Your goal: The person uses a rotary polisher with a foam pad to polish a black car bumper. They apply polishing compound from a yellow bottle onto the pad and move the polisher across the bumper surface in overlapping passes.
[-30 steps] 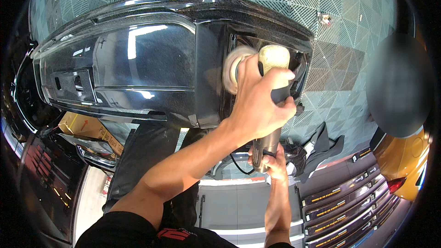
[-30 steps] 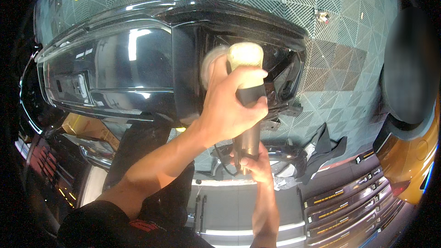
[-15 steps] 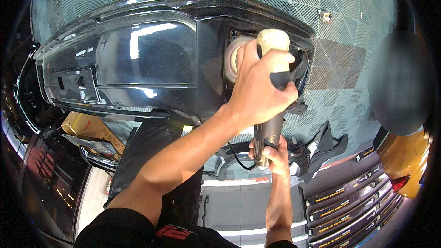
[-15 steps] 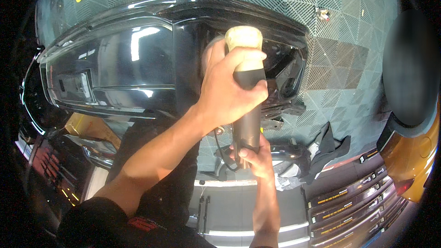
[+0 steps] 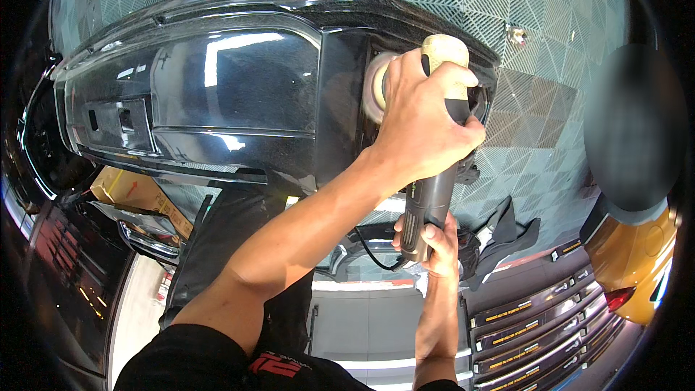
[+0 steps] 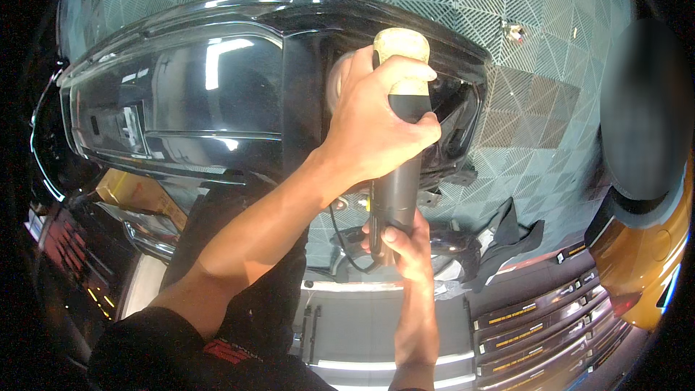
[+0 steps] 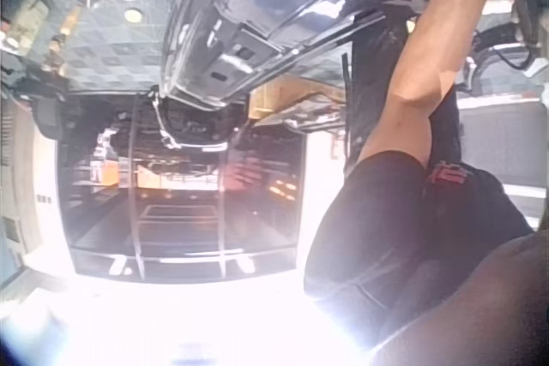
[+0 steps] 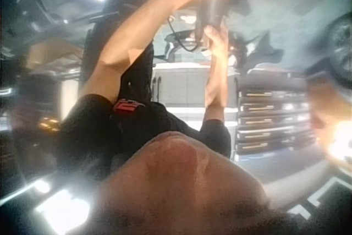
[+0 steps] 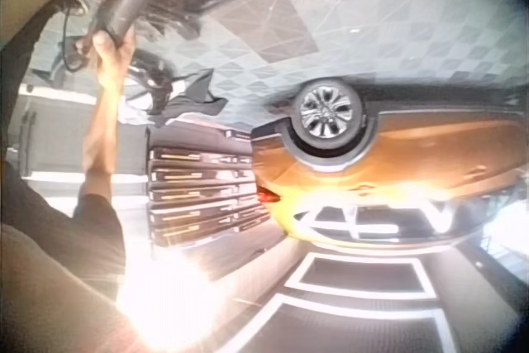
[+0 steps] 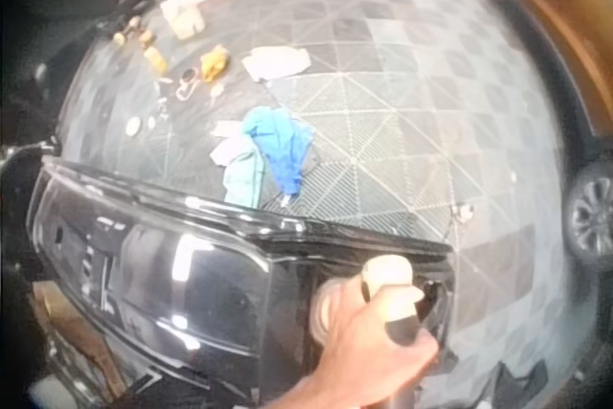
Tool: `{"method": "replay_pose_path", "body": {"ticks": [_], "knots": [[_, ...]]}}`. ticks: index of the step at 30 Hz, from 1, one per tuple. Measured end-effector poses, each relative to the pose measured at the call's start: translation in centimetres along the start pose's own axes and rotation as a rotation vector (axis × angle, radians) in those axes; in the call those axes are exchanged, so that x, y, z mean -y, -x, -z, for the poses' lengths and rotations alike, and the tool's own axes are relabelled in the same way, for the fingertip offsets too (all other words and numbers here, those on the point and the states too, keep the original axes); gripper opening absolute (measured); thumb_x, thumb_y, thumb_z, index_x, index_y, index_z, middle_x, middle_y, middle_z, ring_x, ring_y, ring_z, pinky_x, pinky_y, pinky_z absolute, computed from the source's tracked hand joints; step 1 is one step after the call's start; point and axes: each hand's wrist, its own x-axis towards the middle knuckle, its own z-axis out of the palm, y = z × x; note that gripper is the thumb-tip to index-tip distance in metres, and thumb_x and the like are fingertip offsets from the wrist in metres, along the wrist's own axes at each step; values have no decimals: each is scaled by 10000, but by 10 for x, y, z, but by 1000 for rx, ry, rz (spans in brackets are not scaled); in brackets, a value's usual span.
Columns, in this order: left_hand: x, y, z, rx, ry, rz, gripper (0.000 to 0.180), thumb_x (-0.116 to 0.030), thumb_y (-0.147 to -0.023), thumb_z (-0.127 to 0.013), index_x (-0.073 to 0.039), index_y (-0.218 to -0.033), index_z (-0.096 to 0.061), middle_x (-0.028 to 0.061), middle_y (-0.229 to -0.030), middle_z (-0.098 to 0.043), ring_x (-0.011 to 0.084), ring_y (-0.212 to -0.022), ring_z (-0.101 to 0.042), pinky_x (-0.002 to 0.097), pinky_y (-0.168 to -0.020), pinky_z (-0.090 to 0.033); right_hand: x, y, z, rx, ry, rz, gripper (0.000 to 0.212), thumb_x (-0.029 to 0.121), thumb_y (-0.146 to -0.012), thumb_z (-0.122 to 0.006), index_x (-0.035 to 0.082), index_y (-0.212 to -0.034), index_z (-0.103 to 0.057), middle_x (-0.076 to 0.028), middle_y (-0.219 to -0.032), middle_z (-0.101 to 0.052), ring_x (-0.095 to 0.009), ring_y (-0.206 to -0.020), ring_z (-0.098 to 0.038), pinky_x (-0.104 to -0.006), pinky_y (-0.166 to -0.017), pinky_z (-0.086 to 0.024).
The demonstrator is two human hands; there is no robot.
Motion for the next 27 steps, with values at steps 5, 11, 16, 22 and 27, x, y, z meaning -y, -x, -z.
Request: {"method": "replay_pose_path", "body": {"ticks": [5, 11, 16, 22, 27], "knots": [[3, -3, 0, 11, -23, -24, 457, -153, -658, -800, -132, -1105, -702, 202, -1224, -540, 384, -1143, -527, 451, -996, -442, 2, -1, -3, -4, 58, 31, 648, 370, -854, -796, -110, -1200, -532, -232, -914, -701, -285, -675, -728, -382, -597, -637], [1, -1, -2, -17, -12, -4, 465, -157, -657, -798, -143, -1108, -689, 208, -1205, -540, 395, -1132, -526, 462, -994, -430, 9, 4, -1, -9, 4, -28, 622, 318, -829, -831, -60, -1234, -547, -193, -922, -698, -257, -746, -721, -370, -608, -630], [-2, 16, 0, -4, -26, 31, 476, -153, -661, -805, -161, -1114, -661, 208, -1179, -543, 427, -1156, -497, 514, -1010, -385, 6, 18, 12, 7, 27, -73, 622, 295, -817, -844, -62, -1230, -546, -196, -952, -702, -269, -770, -727, -391, -648, -645], [0, 33, -2, -4, -8, 30, 479, -142, -659, -816, -161, -1108, -650, 180, -1186, -575, 408, -1154, -504, 511, -1008, -390, 1, 33, 22, -34, 41, -110, 683, 308, -776, -881, -65, -1236, -541, -193, -968, -702, -275, -787, -728, -399, -664, -651], [3, 9, -4, -55, 23, -15, 436, -152, -660, -797, -149, -1083, -690, 187, -1171, -560, 400, -1141, -515, 474, -1000, -413, 6, 7, 13, -23, 26, -55, 689, 322, -784, -872, -71, -1240, -535, -189, -936, -696, -272, -767, -723, -395, -648, -647]]}}
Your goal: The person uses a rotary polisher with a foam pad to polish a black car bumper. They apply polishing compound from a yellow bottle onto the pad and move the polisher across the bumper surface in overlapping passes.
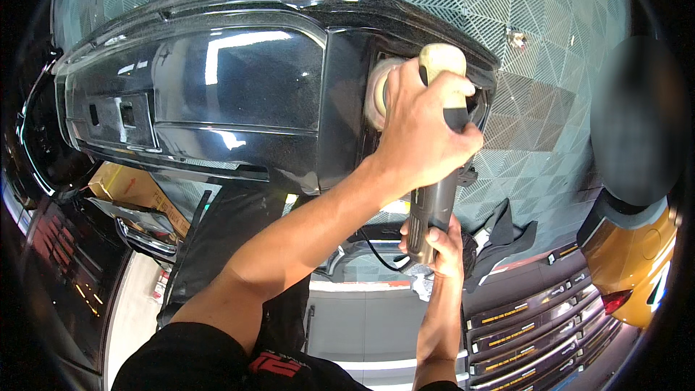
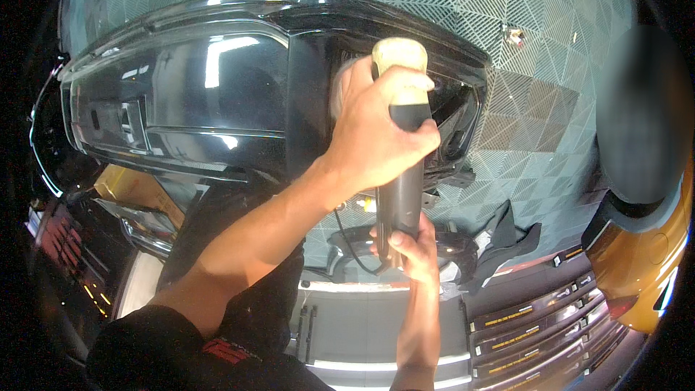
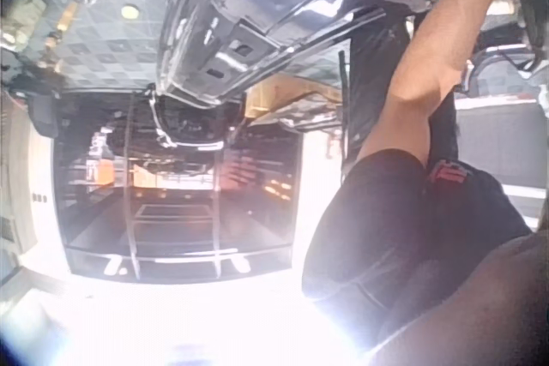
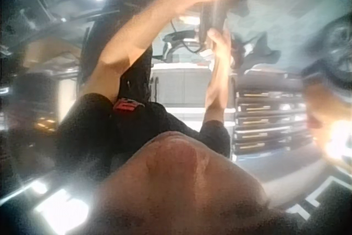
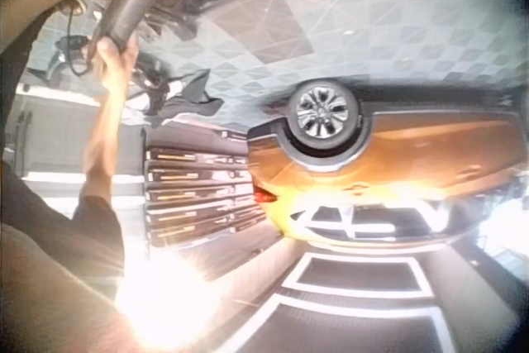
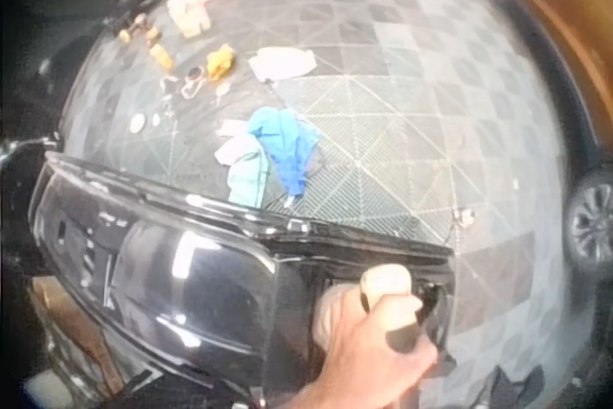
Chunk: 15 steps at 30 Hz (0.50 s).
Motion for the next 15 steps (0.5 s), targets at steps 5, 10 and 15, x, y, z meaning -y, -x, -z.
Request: {"method": "replay_pose_path", "body": {"ticks": [5, 10, 15], "knots": [[-5, -3, 3, 62, -55, -2, 454, -167, -671, -805, -147, -1109, -683, 195, -1182, -548, 404, -1145, -510, 479, -1005, -412, -2, 0, -9, 1, -8, 38, 703, 335, -791, -867, -67, -1261, -532, -185, -941, -692, -257, -769, -720, -384, -632, -641], [0, 39, 4, 112, -13, -14, 478, -156, -666, -821, -124, -1113, -657, 269, -1209, -465, 470, -1147, -434, 552, -1003, -371, -41, 28, 19, 28, -105, -49, 700, 256, -771, -891, -37, -1296, -532, -181, -1023, -687, -264, -868, -726, -397, -686, -654], [-4, 81, 19, 218, -42, 40, 543, -155, -662, -847, -150, -1175, -669, 243, -1323, -494, 469, -1259, -445, 547, -1086, -368, -77, 51, 17, -37, -14, -7, 716, 332, -737, -920, -46, -1229, -562, -187, -964, -718, -269, -767, -740, -377, -666, -637]]}}
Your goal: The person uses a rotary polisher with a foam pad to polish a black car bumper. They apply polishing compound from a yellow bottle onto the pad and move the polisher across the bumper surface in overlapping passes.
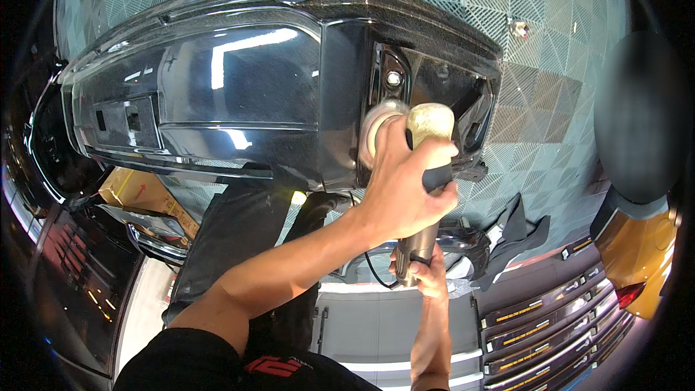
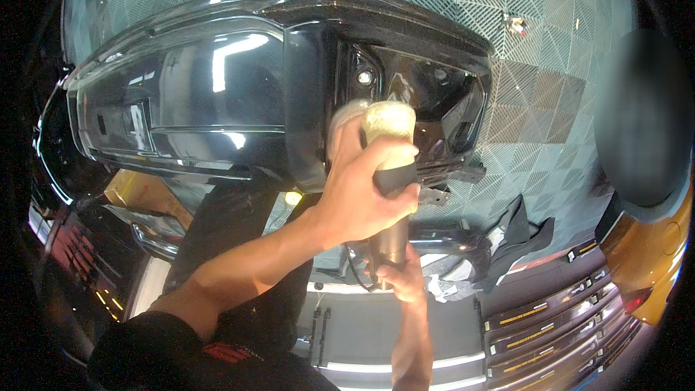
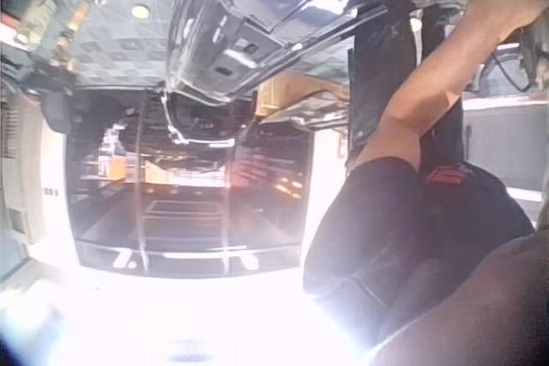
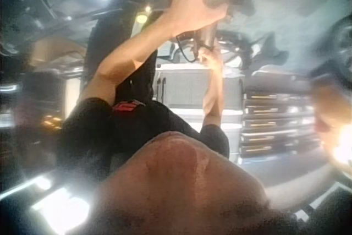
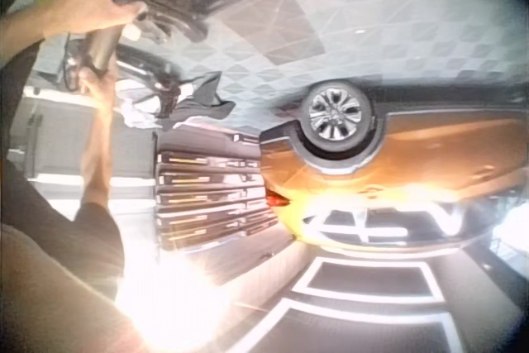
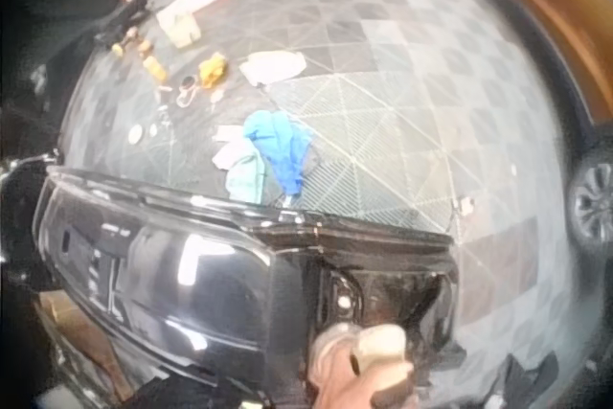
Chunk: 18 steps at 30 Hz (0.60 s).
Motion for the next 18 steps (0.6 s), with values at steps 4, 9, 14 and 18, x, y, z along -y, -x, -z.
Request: {"method": "replay_pose_path", "body": {"ticks": [4, 9, 14, 18], "knots": [[3, 23, 4, 76, 66, 3, 516, -173, -689, -832, -155, -1175, -661, 300, -1311, -423, 526, -1243, -396, 597, -1090, -332, -24, 16, -3, -36, -14, -28, 743, 320, -726, -924, -35, -1259, -547, -172, -971, -712, -254, -797, -735, -370, -704, -633], [11, 50, 2, 138, 12, -73, 535, -176, -688, -834, -151, -1192, -654, 276, -1314, -438, 499, -1252, -404, 582, -1095, -330, -58, 31, 2, -37, -144, -67, 826, 207, -696, -954, -13, -1365, -524, -129, -1018, -696, -188, -830, -710, -288, -648, -585], [14, 74, -4, 200, -22, -108, 540, -169, -677, -837, -137, -1186, -660, 257, -1310, -462, 474, -1254, -421, 562, -1093, -338, -98, 39, 5, -49, -233, -12, 799, 71, -688, -930, 2, -1377, -530, -97, -979, -668, -159, -740, -658, -277, -572, -520], [23, 91, -7, 236, -39, -169, 533, -151, -650, -850, -115, -1151, -673, 236, -1306, -491, 446, -1258, -447, 544, -1085, -349, -129, 38, 3, -35, -286, 35, 854, 9, -690, -903, 4, -1439, -494, -71, -955, -641, -136, -688, -605, -276, -532, -473]]}}
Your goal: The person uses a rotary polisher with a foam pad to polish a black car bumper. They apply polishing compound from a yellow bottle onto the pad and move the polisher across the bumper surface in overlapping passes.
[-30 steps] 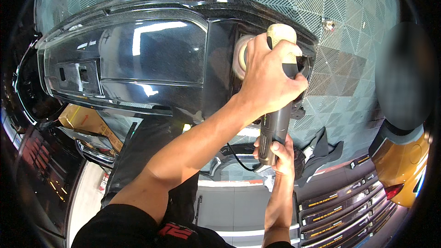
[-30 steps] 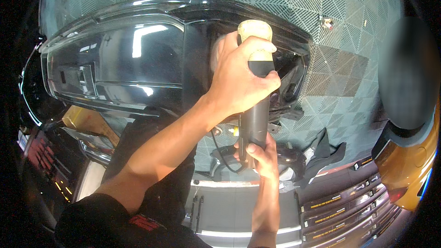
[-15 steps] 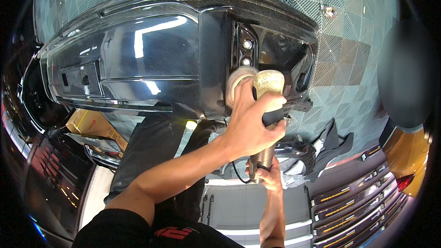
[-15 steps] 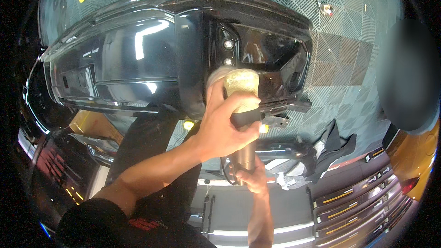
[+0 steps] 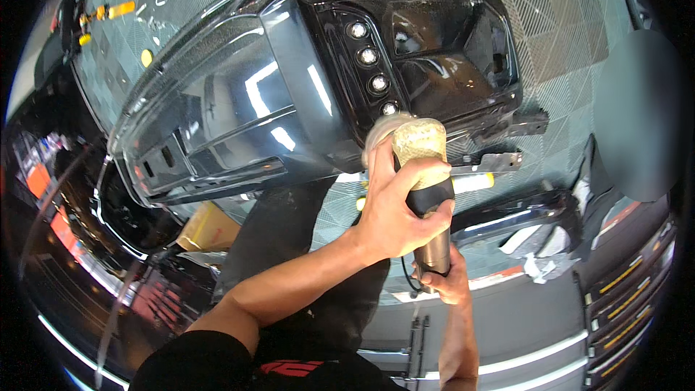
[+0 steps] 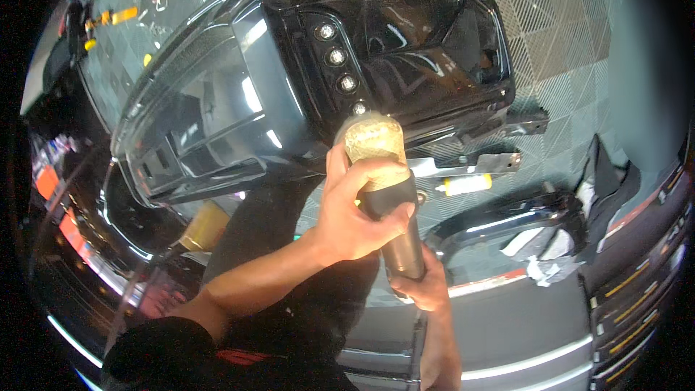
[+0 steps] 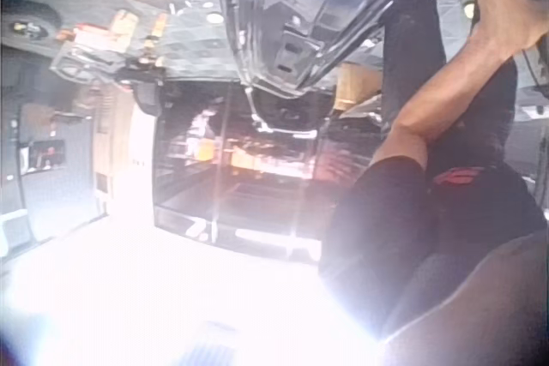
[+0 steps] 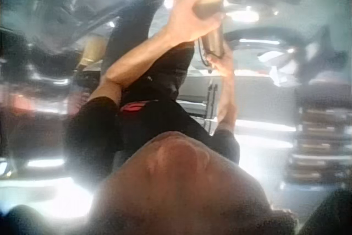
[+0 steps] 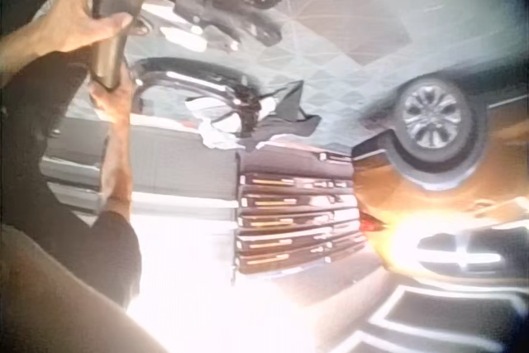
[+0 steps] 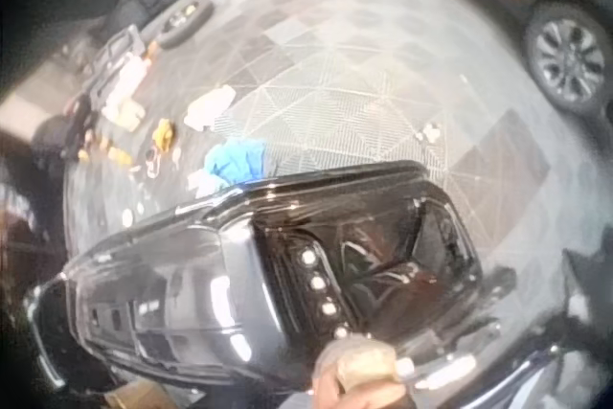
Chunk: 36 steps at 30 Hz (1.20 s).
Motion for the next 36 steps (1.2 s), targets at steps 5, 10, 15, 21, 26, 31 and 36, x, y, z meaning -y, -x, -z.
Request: {"method": "replay_pose_path", "body": {"ticks": [5, 10, 15, 21, 26, 31, 36], "knots": [[4, 2, 1, 63, -109, -107, 525, -89, -648, -857, -88, -1143, -683, 154, -1195, -643, 349, -1211, -520, 456, -1034, -433, -24, -7, 2, 42, -97, 19, 926, 54, -694, -929, 0, -1484, -450, -68, -976, -647, -110, -651, -587, -247, -480, -440], [5, 11, -1, 76, -165, -150, 511, -67, -634, -839, -100, -1122, -689, 127, -1177, -651, 323, -1155, -536, 428, -993, -456, -49, -17, -1, 122, -156, 60, 939, 78, -715, -928, -16, -1501, -424, -57, -1131, -632, -126, -894, -615, -284, -709, -527], [11, 36, -8, 131, -82, -138, 481, -118, -635, -842, -120, -1099, -716, 247, -1355, -481, 455, -1278, -463, 543, -1104, -350, -80, -10, 10, 94, -127, 92, 956, 32, -693, -925, -12, -1500, -414, -89, -1300, -603, -183, -1164, -599, -351, -977, -510], [11, 47, -12, 156, -56, -104, 487, -113, -639, -833, -121, -1115, -732, 232, -1364, -493, 443, -1284, -463, 529, -1110, -352, -100, -11, 22, 75, -104, 87, 941, 31, -669, -935, -11, -1471, -445, -90, -1305, -610, -198, -1189, -598, -364, -1010, -498], [11, 29, -5, 113, -71, -124, 504, -98, -623, -833, -131, -1116, -731, 252, -1356, -482, 456, -1268, -462, 535, -1093, -363, -80, -21, 3, 55, -105, 137, 914, 108, -680, -951, -12, -1445, -466, -83, -1208, -646, -185, -1095, -634, -342, -928, -530], [6, 4, -1, 75, -112, -156, 525, -110, -629, -839, -120, -1138, -709, 266, -1332, -479, 466, -1258, -451, 552, -1100, -341, -45, -23, -14, 82, -182, 116, 817, 200, -698, -967, 7, -1346, -509, -96, -986, -668, -152, -795, -647, -286, -616, -521], [4, -20, 1, 15, -69, -172, 488, -137, -640, -839, -116, -1112, -715, 256, -1289, -496, 457, -1223, -473, 540, -1086, -356, -12, -26, -23, 71, -194, 85, 834, 198, -700, -966, 5, -1363, -498, -112, -959, -672, -146, -675, -619, -258, -487, -457]]}}
